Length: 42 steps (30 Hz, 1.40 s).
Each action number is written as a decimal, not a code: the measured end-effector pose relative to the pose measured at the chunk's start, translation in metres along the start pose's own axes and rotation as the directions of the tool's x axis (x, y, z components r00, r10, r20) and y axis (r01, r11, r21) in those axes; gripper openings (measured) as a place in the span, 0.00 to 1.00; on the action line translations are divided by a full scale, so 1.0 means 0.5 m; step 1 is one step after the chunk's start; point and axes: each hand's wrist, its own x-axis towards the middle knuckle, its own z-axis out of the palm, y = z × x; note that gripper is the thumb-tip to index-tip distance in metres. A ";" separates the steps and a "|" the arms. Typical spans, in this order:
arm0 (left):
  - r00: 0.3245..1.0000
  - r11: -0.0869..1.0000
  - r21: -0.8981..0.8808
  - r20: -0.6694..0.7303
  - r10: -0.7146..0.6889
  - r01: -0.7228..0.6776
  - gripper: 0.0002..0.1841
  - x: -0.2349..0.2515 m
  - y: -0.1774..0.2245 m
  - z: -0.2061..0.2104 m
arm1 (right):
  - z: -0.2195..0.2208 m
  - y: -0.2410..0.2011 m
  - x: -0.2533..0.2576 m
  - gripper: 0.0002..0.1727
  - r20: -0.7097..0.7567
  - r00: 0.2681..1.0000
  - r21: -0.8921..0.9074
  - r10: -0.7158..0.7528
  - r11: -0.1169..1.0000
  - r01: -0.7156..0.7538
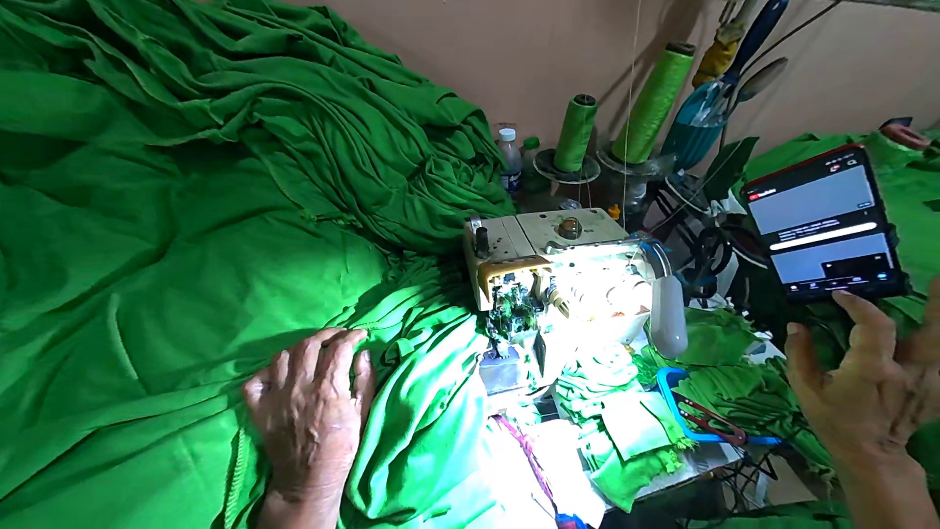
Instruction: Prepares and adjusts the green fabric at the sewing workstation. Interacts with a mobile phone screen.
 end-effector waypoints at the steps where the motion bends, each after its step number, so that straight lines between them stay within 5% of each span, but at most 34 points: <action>1: 1.000 1.000 -0.002 0.001 -0.001 0.001 0.19 0.000 0.000 0.000 | 0.000 0.002 -0.002 0.31 0.003 1.000 -0.001 0.005 1.000 -0.005; 42: 1.000 1.000 -0.019 0.027 -0.013 0.014 0.19 0.003 -0.001 -0.003 | 0.008 -0.028 0.023 0.28 -0.067 0.997 -0.030 -0.044 0.999 0.042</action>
